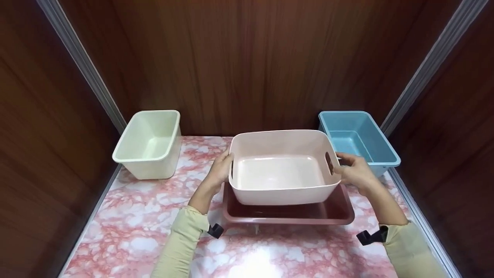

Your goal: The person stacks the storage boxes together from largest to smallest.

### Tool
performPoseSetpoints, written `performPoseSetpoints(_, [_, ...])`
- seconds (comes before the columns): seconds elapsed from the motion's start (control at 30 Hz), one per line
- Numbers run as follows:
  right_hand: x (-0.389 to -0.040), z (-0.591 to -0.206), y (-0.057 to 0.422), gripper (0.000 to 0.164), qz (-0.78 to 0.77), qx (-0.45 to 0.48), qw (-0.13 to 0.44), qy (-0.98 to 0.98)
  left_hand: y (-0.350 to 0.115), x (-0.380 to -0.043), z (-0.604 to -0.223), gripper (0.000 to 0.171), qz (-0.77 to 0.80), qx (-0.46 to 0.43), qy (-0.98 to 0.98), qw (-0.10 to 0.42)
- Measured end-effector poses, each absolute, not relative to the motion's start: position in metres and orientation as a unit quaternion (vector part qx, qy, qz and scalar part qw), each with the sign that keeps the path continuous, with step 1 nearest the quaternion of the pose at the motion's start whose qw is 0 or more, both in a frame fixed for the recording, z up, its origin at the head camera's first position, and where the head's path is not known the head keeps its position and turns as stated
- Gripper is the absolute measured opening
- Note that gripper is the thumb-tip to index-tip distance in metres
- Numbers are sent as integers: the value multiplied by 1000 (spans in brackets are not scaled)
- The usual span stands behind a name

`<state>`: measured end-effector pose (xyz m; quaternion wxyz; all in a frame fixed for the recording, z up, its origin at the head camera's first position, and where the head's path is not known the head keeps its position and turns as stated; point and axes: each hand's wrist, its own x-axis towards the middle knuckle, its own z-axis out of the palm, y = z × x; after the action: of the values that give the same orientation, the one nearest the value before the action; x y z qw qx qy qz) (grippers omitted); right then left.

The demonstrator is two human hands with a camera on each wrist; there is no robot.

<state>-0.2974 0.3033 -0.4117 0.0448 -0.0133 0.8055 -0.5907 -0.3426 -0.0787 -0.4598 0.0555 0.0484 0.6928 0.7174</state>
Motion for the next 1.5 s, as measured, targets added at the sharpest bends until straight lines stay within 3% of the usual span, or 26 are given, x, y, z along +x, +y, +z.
performPoseSetpoints(0.23, [-297,-422,302,58,-589,4,56,806,-75,-345,-465,50,740,42,665,93])
performPoseSetpoints(0.87, [-316,-434,309,57,-556,17,152,817,-70,-353,-470,52,715,12,672,191])
performPoseSetpoints(1.2, [-331,-440,312,52,-569,-16,244,785,-69,-358,-474,49,717,-6,670,196])
performPoseSetpoints(1.5, [-341,-447,312,65,-575,-20,286,766,-70,-363,-481,46,714,-17,671,198])
